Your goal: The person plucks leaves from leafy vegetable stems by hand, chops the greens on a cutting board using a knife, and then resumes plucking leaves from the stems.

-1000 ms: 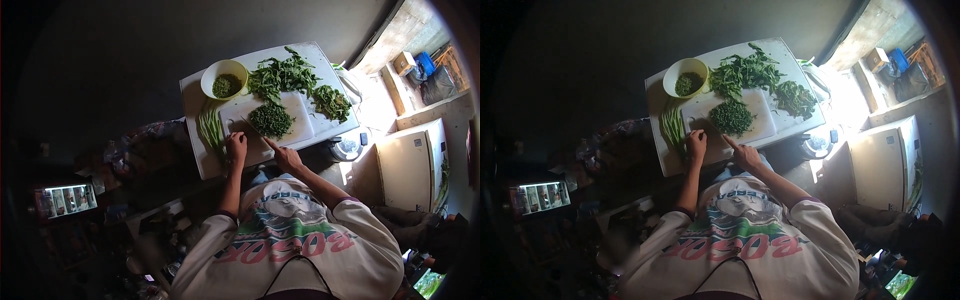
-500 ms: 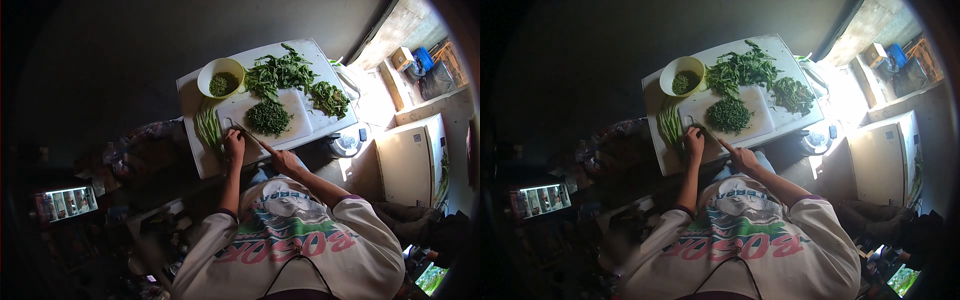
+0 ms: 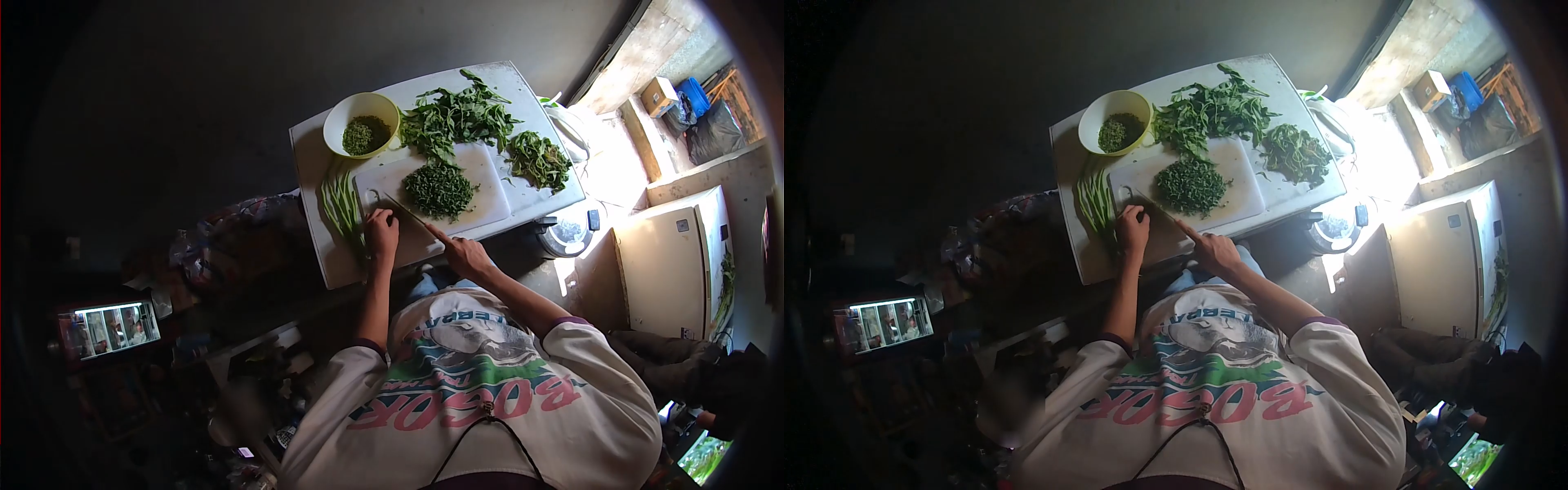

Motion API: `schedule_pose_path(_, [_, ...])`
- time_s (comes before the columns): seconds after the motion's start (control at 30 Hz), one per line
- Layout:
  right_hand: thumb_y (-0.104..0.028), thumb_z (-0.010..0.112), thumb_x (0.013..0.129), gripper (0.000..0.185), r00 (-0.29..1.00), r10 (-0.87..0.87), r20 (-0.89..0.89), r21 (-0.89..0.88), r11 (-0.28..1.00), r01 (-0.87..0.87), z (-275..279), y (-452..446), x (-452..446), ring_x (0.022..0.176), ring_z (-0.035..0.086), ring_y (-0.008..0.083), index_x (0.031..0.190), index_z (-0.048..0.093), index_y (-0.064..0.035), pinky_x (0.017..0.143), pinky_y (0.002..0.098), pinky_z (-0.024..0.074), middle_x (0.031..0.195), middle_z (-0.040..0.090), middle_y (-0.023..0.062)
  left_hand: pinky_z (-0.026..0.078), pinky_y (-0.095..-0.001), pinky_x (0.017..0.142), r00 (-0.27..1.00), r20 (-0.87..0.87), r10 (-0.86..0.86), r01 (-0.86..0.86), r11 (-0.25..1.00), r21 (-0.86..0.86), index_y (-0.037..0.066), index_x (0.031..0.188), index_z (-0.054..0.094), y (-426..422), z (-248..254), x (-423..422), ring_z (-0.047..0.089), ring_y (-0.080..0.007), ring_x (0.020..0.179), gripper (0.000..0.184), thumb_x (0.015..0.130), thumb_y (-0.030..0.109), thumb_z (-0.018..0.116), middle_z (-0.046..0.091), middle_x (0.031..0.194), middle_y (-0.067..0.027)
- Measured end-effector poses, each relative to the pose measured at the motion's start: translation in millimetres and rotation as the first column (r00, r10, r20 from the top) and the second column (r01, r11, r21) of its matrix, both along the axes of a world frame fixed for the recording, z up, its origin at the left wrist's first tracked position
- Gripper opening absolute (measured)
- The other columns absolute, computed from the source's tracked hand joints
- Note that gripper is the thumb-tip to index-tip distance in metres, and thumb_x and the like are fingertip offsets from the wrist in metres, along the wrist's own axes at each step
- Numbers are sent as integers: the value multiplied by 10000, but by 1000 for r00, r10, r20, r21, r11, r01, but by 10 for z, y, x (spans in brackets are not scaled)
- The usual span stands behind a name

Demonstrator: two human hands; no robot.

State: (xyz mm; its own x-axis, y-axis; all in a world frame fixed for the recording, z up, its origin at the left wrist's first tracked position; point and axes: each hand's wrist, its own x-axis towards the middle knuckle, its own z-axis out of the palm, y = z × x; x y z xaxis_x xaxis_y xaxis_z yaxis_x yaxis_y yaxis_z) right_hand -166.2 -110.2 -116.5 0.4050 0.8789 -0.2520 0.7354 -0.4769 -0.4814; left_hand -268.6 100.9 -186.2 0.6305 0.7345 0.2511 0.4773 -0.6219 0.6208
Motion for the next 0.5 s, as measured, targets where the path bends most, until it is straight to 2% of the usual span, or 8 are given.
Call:
schedule_pose_path(0.13, [-99, 551, 847, 855, 998, -65, -19, -5, 998, 65, 84, -24, 10, 621, 662, 392, 1574, 183, -360, 562, 512, 519, 708, 659, 209, 524, -420, 817, 1000, 12, 16, -15, 995, -103, -9, 930, 721, 4, 38, 38, 647, -343, 909, 189, 755, 61, 715, 702, 948, -141])
schedule_pose_path(0.33, [-85, 565, 841, 878, 999, -12, -35, 13, 1000, 12, 165, -74, -72, 623, 662, 390, 1578, 170, -357, 574, 516, 518, 709, 662, 200, 526, -423, 817, 999, -34, 33, -33, 999, 5, -10, 938, 719, 88, -65, 35, 650, -357, 926, 208, 736, 37, 701, 698, 959, -154])
schedule_pose_path(0.5, [-70, 565, 844, 889, 999, -14, -46, -41, 999, 12, 242, -91, -112, 638, 665, 393, 1578, 157, -362, 591, 524, 521, 717, 667, 200, 524, -423, 821, 1000, -16, 3, -4, 999, -39, -15, 933, 717, 40, 14, 20, 647, -362, 924, 212, 730, 40, 695, 692, 973, -160])
